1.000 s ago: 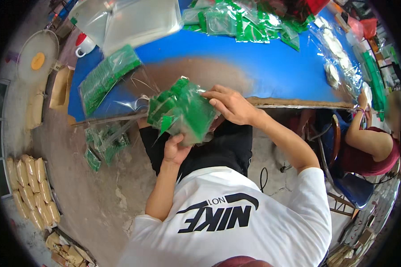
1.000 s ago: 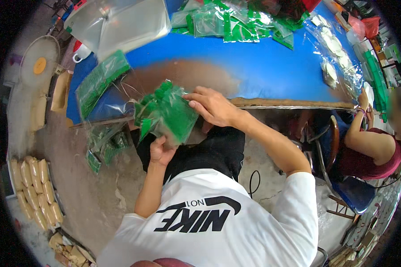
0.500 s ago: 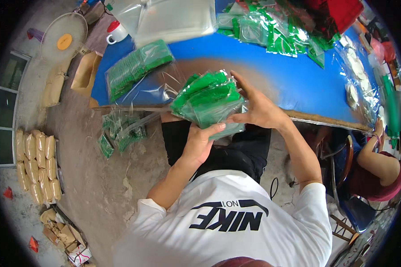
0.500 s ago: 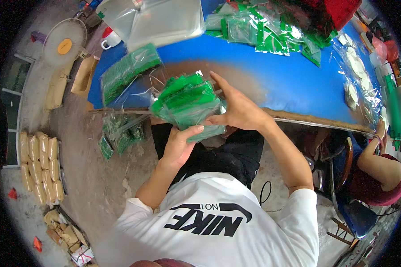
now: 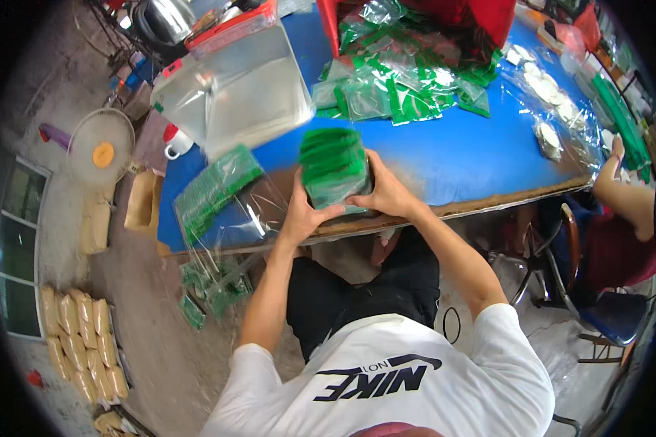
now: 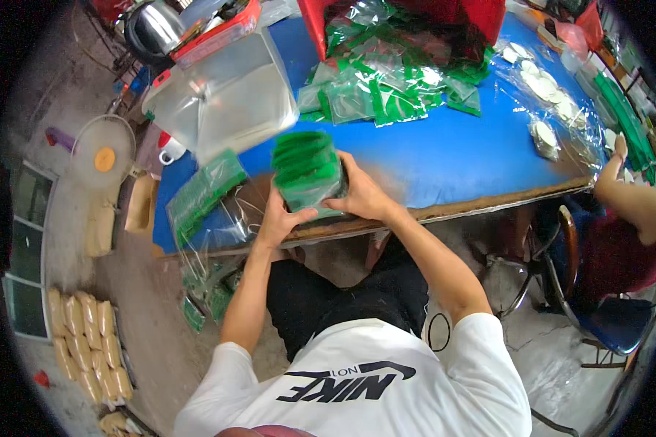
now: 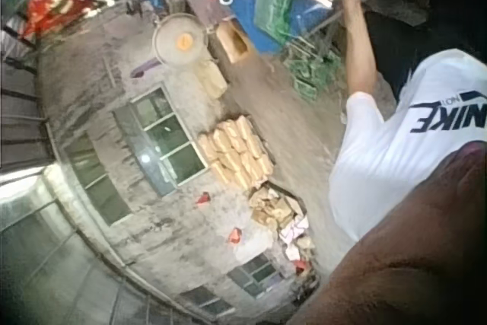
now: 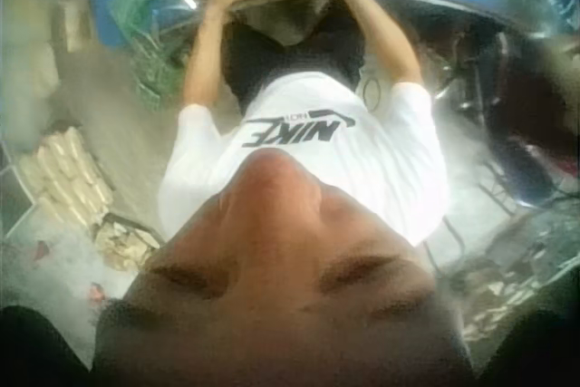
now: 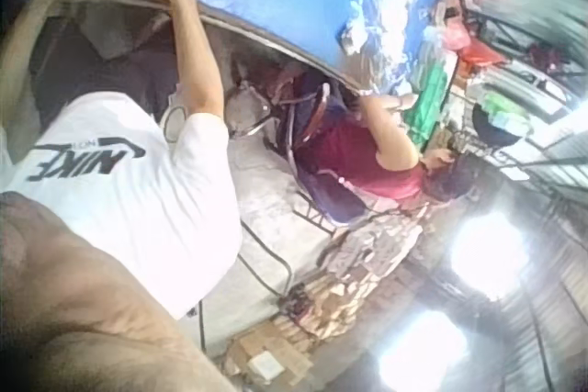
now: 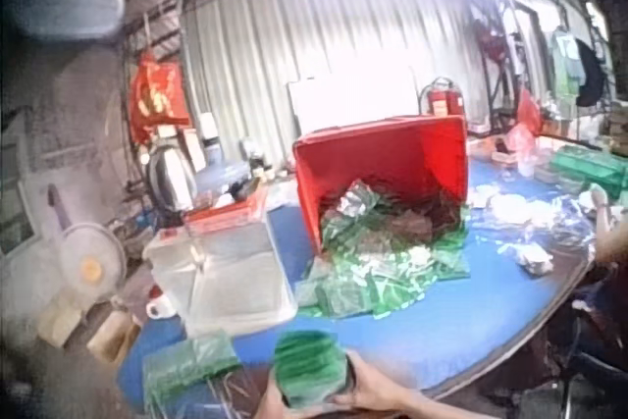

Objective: Packing stacks of small green plastic bags into larger clear plastic bags.

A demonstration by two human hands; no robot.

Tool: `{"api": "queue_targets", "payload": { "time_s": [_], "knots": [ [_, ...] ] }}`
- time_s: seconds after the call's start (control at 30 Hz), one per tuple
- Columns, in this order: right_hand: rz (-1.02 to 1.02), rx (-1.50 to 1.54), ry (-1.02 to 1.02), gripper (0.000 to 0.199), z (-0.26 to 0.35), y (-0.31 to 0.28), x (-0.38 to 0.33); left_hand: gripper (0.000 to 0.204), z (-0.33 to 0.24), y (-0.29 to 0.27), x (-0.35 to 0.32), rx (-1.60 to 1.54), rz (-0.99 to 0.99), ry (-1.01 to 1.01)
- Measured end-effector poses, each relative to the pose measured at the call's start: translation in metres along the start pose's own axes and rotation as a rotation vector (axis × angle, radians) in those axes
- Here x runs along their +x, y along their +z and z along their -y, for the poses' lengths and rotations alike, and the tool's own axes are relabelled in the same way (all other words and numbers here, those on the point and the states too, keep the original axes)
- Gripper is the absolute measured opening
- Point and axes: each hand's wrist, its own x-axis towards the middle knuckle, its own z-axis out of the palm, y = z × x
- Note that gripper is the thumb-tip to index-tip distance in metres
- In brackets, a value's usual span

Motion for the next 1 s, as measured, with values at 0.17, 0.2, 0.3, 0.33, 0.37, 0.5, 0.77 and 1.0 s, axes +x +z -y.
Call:
{"api": "queue_targets", "payload": {
  "time_s": [0.17, 0.2, 0.3, 0.33, 0.37, 0.5, 0.77, 1.0],
  "knots": [
    [-0.095, 0.066, -0.054, 0.101, 0.015, -0.004, -0.004, 0.089, -0.010, 0.019, 0.010, -0.245, -0.033, -0.077],
    [-0.074, -0.070, -0.096, 0.102, 0.012, -0.007, 0.000, 0.089, -0.007, 0.017, 0.013, -0.239, -0.030, -0.068],
    [0.000, -0.145, -0.077, 0.105, 0.010, -0.004, 0.002, 0.105, 0.003, 0.007, 0.012, 0.069, 0.013, 0.074],
    [0.061, -0.079, -0.006, 0.107, 0.012, -0.002, 0.002, 0.105, 0.002, 0.003, 0.016, 0.071, 0.019, 0.082],
    [0.053, -0.081, -0.010, 0.107, 0.010, -0.002, 0.006, 0.111, 0.002, -0.001, 0.021, -0.080, -0.060, 0.089],
    [0.013, -0.182, -0.112, 0.112, 0.000, -0.004, 0.008, 0.121, -0.004, 0.009, 0.021, -0.325, -0.063, -0.044],
    [0.081, -0.023, 0.070, 0.111, 0.029, -0.012, 0.011, 0.101, 0.006, 0.006, 0.021, -0.239, 0.026, -0.061],
    [0.023, -0.183, -0.084, 0.101, -0.003, -0.008, 0.007, 0.095, 0.012, 0.012, 0.026, 0.042, -0.067, 0.048]
  ]
}}
